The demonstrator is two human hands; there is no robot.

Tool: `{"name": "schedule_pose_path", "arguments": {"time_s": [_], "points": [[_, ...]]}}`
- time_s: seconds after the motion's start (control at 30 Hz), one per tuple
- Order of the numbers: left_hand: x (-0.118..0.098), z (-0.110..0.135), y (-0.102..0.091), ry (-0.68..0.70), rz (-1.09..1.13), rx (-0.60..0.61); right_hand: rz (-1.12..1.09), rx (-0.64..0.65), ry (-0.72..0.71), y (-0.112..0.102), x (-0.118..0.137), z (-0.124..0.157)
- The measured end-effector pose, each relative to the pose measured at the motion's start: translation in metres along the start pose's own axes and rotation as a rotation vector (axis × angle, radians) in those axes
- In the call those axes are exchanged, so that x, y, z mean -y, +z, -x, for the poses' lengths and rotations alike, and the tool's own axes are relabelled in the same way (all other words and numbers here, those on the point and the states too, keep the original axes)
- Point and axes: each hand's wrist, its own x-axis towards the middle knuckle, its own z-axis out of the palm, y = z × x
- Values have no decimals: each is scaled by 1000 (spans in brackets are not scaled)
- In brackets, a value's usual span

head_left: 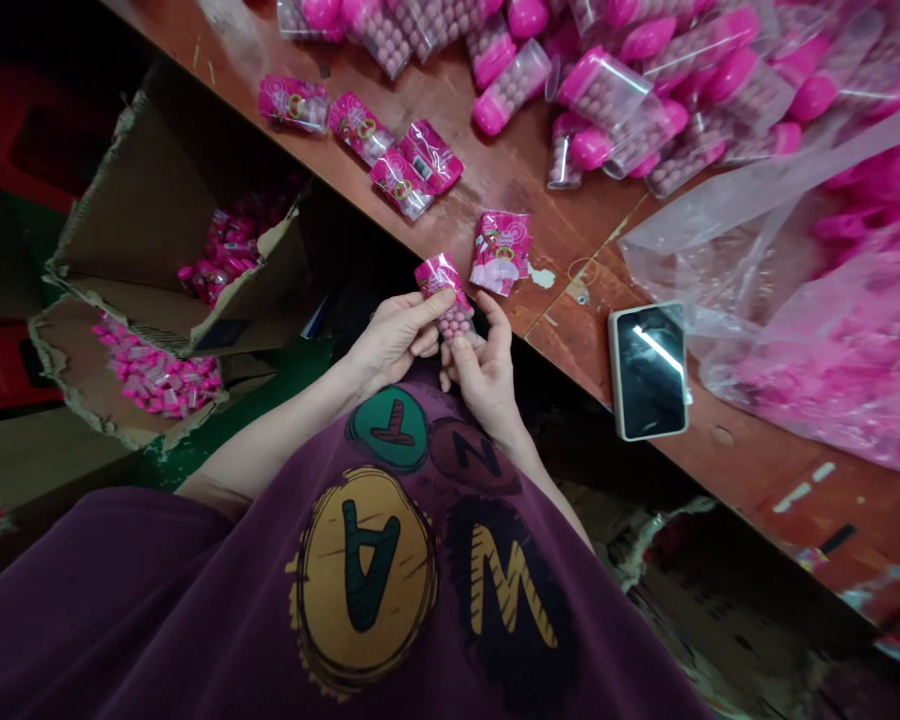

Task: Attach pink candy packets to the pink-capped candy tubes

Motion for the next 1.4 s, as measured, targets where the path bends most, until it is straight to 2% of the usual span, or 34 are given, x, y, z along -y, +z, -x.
{"name": "schedule_pose_path", "arguments": {"time_s": [0.13, 0.27, 0.47, 0.57, 0.63, 0.67, 0.73, 0.8, 0.87, 0.9, 0.93, 1.0, 1.13, 1.2, 1.3, 1.4], "points": [[10, -1, 2, -24, -1, 28, 40, -28, -11, -1, -4, -4], [9, 0, -2, -69, -40, 54, -25, 5, 15, -7, -2, -4], [10, -3, -6, -59, -65, 129, -104, 73, 10, -14, -4, -7], [13, -1, -6, -74, -67, 141, -70, 100, 15, -12, -7, -10], [5, 3, -14, -61, -54, 113, 33, 130, -1, -11, -5, -10], [-3, 7, -23, -32, -34, 69, 127, 139, -36, -12, -1, -9], [-27, 14, -48, 86, 51, -105, 380, 90, -157, -17, 10, -9], [-53, 20, -79, 249, 180, -361, 652, -57, -313, -27, 24, -13], [-70, 21, -103, 275, 247, -602, 891, -212, -441, -37, 37, -24], [-73, 19, -108, 257, 259, -673, 1003, -258, -479, -42, 42, -31], [-71, 17, -107, 239, 260, -693, 1110, -280, -498, -45, 45, -39], [-58, 9, -90, 204, 248, -623, 1289, -293, -489, -46, 46, -53], [-26, -8, -26, 157, 75, -235, 1473, -339, -467, -41, 42, -66], [-20, -13, -3, 169, 2, -113, 1483, -348, -475, -40, 42, -66], [-23, -16, 8, 175, -40, -61, 1420, -363, -512, -42, 47, -63], [-27, -19, 2, 195, -42, -96, 1321, -376, -573, -45, 56, -63]]}}
